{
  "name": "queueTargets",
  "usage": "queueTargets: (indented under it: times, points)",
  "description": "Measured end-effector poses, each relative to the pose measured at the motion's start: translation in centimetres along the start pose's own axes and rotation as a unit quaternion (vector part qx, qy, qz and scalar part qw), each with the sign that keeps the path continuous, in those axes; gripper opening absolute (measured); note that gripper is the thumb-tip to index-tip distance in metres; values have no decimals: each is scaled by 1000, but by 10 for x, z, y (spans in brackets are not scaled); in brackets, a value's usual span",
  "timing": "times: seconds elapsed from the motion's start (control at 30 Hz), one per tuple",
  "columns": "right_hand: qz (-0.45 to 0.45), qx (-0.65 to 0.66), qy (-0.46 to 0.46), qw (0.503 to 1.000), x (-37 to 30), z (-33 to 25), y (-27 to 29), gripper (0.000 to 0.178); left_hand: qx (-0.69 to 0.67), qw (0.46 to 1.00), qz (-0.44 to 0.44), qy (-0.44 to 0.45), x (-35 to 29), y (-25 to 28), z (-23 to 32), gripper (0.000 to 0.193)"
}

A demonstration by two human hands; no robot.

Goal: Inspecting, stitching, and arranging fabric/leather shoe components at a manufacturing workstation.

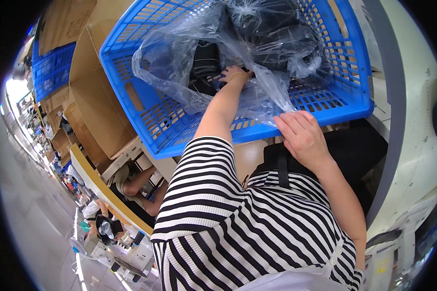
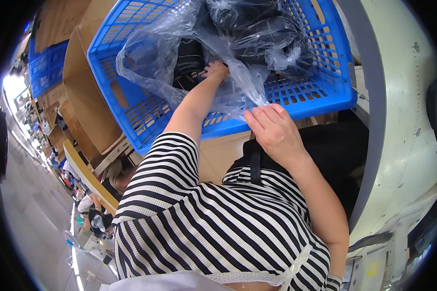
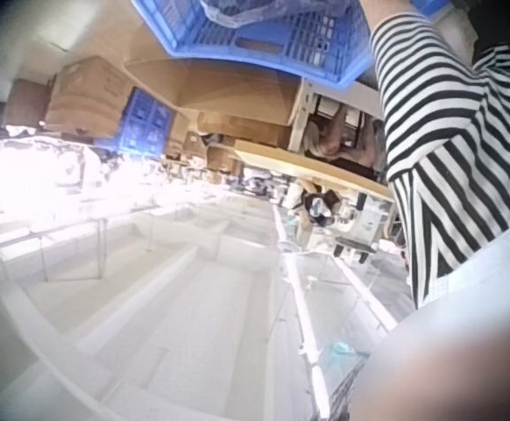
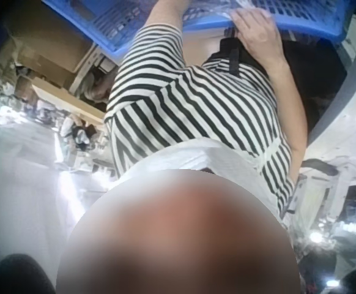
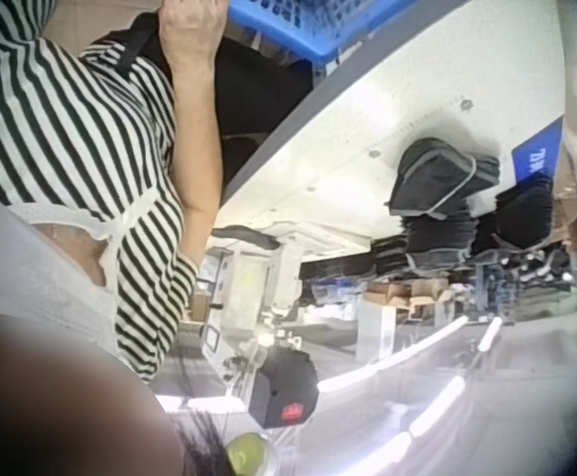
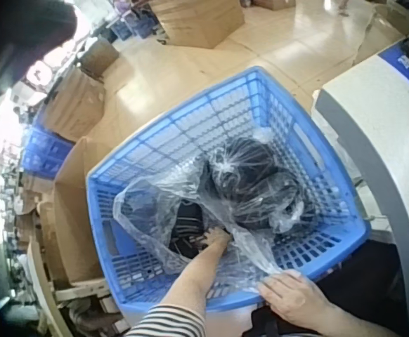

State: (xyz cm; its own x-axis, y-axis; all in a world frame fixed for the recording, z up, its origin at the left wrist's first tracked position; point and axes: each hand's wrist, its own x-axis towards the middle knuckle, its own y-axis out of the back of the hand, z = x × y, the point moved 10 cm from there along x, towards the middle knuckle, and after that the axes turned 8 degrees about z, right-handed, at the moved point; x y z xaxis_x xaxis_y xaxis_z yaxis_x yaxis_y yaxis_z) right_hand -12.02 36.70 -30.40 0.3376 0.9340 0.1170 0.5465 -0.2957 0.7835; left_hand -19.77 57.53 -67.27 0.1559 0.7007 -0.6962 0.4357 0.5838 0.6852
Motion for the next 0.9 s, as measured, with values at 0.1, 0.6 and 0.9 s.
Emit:
queueTargets:
  times: [0.1, 0.6, 0.9]
  points:
    - [22, 8, 43, 999, 9, -23, 2, 34, 88, 969, 78, 216, 31, -32, -97, 88]
    - [54, 2, 75, 996, 5, -36, 10, 45, -272, 958, -46, 82, 86, -45, -199, 64]
    - [30, -24, 67, 997, -7, -27, 13, 47, -738, 626, -152, -201, -141, 192, -107, 57]
